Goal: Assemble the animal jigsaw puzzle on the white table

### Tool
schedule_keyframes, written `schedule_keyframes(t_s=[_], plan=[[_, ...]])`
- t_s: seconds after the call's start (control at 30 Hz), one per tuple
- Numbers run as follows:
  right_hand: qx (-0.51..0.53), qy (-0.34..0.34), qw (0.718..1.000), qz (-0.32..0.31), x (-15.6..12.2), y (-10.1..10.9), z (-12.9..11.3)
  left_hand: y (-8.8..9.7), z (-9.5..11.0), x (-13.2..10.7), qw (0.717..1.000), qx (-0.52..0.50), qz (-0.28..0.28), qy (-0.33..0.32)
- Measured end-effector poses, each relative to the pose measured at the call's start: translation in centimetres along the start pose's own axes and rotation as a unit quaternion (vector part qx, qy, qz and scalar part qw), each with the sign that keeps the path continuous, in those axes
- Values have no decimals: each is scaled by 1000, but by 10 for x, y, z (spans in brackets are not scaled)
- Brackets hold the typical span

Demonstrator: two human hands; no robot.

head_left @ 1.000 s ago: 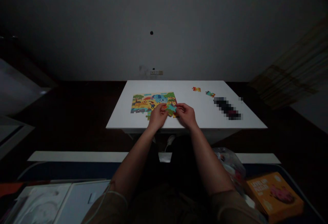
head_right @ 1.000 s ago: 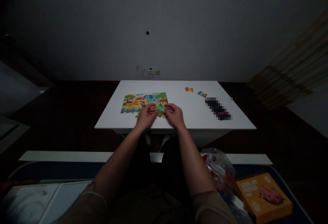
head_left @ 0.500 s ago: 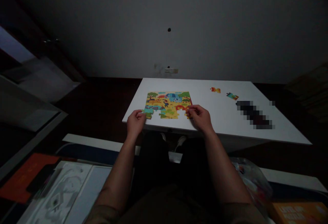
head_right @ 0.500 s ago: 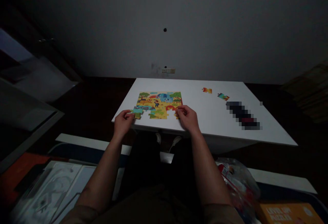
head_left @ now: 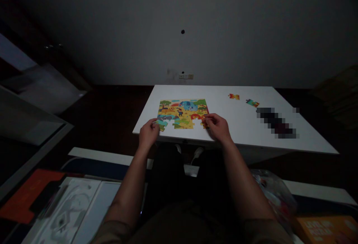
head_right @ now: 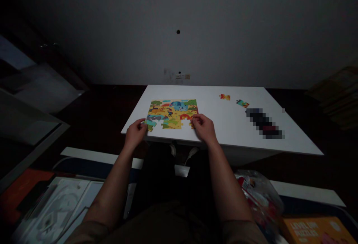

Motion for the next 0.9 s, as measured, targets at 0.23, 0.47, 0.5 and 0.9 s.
schedule_keyframes(t_s=[0.23, 0.47, 0.5, 0.9], plan=[[20, -11, 1000, -11, -1, -1, 0, -23, 18, -15, 999, 1, 7, 46], [19, -3, 1000, -16, 0, -1, 3, -26, 31, -12, 997, 74, 33, 2], [18, -2, 1000, -15, 0, -1, 4, -25, 32, -11, 995, 91, 32, -5], [22, -4, 1000, -18, 1, 0, 6, -39, 73, -61, 945, 233, 8, -228]])
Point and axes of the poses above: each hand's wrist, its own x-axis towards the middle knuckle, its own y-axis out of the back of the hand, z = x × y, the point moved 6 cm from there along x, towards the middle knuckle, and after that the axes turned 13 degrees about x, right-handed, at the moved point
